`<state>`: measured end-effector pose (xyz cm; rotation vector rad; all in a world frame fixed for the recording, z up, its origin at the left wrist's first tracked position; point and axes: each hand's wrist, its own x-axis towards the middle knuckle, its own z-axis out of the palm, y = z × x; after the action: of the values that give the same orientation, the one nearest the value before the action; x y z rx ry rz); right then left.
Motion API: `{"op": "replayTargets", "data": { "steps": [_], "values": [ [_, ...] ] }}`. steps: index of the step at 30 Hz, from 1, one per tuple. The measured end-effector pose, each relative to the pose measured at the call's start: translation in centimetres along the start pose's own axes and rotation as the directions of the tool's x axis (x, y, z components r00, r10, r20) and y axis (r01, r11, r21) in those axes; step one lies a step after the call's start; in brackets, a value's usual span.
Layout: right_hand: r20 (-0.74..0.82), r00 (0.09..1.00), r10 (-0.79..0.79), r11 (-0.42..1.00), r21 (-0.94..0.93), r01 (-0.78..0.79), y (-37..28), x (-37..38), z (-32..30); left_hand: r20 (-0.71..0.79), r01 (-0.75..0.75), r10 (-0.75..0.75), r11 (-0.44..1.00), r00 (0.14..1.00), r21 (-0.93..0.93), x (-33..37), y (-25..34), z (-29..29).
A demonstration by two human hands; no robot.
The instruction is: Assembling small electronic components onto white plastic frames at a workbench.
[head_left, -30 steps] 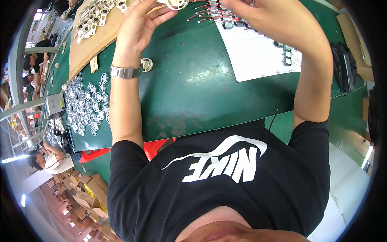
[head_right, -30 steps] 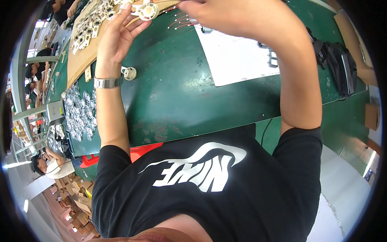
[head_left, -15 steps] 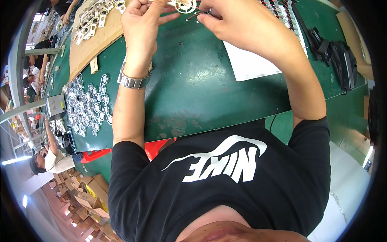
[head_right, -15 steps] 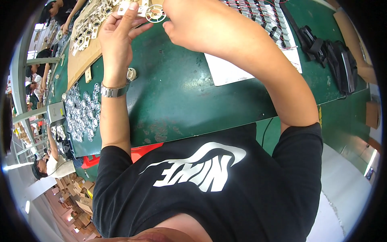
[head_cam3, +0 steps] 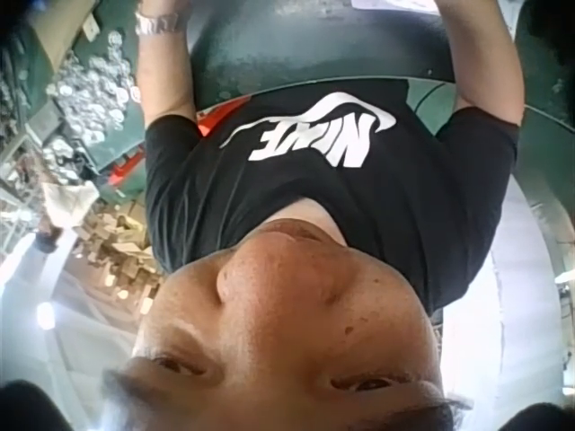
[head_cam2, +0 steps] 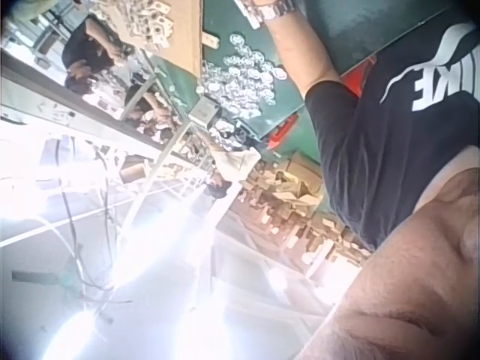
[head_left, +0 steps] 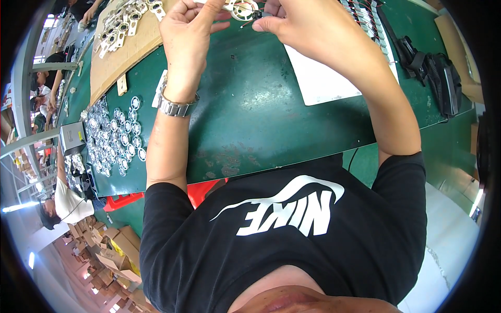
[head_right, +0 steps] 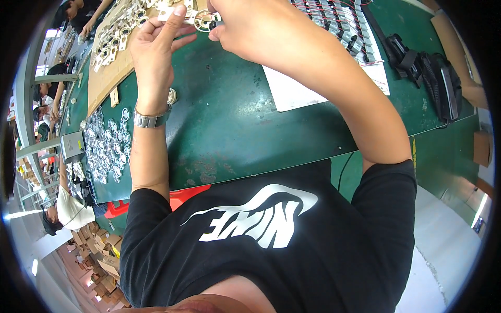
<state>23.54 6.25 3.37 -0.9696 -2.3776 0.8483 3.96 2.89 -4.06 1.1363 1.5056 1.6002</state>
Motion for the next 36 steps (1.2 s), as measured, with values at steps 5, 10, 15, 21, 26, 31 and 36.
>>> {"op": "replayTargets", "data": {
  "steps": [5, 10, 15, 21, 26, 31, 36],
  "values": [
    [-0.023, 0.993, -0.115, 0.991, -0.078, 0.113, 0.9, 0.4, 1.0, 0.028, -0.095, 0.094, 0.994, 0.995, 0.049, 0.6, -2.1, -1.2],
    [-0.204, 0.971, -0.123, 0.987, 0.078, 0.141, 1.8, 0.9, 2.4, 0.015, -0.110, 0.110, 0.994, 0.994, -0.001, -0.2, -1.1, -0.1],
    [-0.270, 0.951, -0.152, 0.981, 0.074, 0.178, 3.3, 1.7, 4.3, -0.083, -0.023, 0.018, 0.998, 0.996, -0.054, -0.8, 0.1, 0.8],
    [-0.585, 0.562, -0.585, 0.773, -0.191, 0.605, 4.2, 2.4, 6.0, -0.076, 0.041, -0.059, 0.974, 0.995, -0.222, -0.3, -0.3, -0.1],
    [-0.447, 0.675, -0.587, 0.807, -0.258, 0.531, 5.3, 2.6, 6.0, -0.073, 0.045, -0.064, 0.971, 0.995, -0.233, -0.2, -0.5, -0.2],
    [-0.269, 0.815, -0.513, 0.846, -0.320, 0.427, 6.1, 2.7, 4.6, -0.115, 0.002, -0.014, 0.994, 0.993, -0.106, -0.8, 0.1, 0.9],
    [-0.188, 0.893, -0.409, 0.884, -0.325, 0.336, 5.2, 2.4, 4.8, -0.108, -0.177, 0.172, 0.983, 0.979, -0.039, -0.8, -1.2, 1.1]
  ]
}}
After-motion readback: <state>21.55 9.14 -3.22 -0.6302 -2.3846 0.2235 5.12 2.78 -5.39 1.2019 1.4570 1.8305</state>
